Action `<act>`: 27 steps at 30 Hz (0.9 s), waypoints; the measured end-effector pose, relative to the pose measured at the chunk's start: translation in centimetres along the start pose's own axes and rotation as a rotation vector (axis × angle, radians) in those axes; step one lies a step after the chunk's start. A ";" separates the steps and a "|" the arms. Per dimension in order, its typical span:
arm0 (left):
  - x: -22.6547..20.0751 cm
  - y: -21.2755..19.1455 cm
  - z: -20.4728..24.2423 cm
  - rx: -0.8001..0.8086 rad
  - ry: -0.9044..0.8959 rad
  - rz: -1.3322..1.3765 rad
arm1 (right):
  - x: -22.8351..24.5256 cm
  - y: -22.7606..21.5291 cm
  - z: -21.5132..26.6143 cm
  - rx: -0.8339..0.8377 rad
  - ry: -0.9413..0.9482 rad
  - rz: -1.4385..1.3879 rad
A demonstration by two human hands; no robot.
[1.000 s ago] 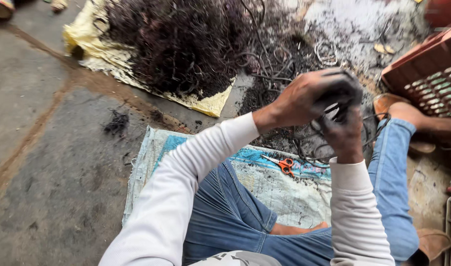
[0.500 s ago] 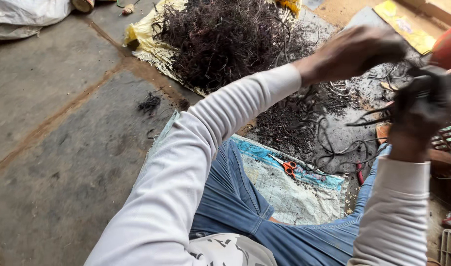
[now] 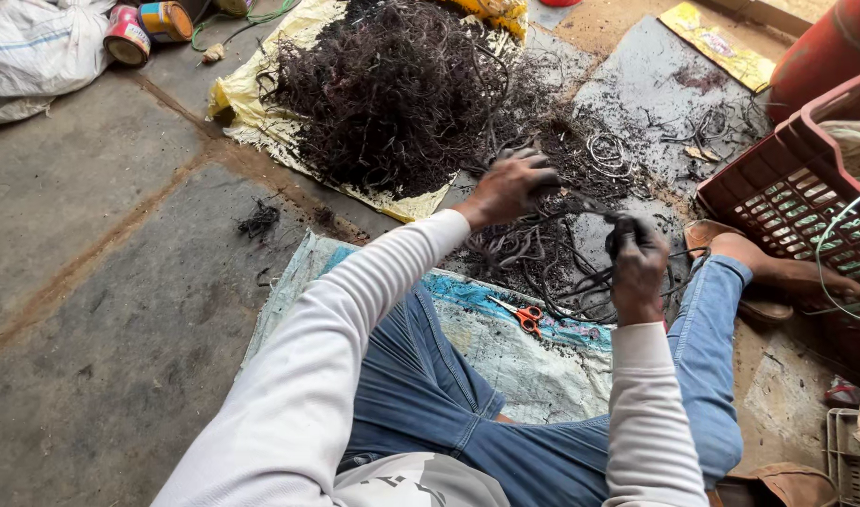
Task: The person sits cross-legged on a mat and manually strips the black insulation from a bundle of wires. They pull the insulation off by hand, separating the copper strands, and place the stripped pieces onto a pile on the floor.
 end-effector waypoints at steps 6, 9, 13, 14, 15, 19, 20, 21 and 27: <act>2.0 2.1 -0.1 0.302 -0.364 0.497 | -5.0 -0.7 2.0 -0.071 0.144 -0.048; 2.1 2.9 -0.7 0.325 -0.349 0.441 | -6.2 -1.2 2.7 -0.034 0.117 -0.077; 2.0 3.4 -1.3 0.291 -0.365 0.436 | -6.7 -2.1 3.3 -0.031 0.097 -0.157; 1.8 3.5 -1.6 0.324 -0.329 0.441 | -6.6 -2.3 3.4 -0.036 0.093 -0.145; 1.6 3.5 -1.8 0.353 -0.293 0.444 | -6.5 -2.5 3.4 -0.039 0.086 -0.133; 0.8 3.7 -2.4 0.355 -0.172 0.292 | -6.2 -2.6 3.8 -0.056 0.108 -0.213; 0.9 3.8 -2.4 0.375 -0.197 0.301 | -6.0 -2.6 3.9 -0.052 0.119 -0.187; 1.1 4.0 -2.4 0.395 -0.222 0.311 | -6.0 -2.5 4.3 -0.048 0.130 -0.161; 2.3 4.5 -2.0 0.400 -0.268 0.346 | -5.8 -1.6 4.9 -0.013 0.149 -0.130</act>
Point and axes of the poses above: each hand's wrist, its own z-axis away from the middle knuckle, its own y-axis out of the palm, x = y × z, the point moved 3 cm from there along -z, towards the middle knuckle, and after that the axes turned 15 degrees about x, right-handed, at the moved point
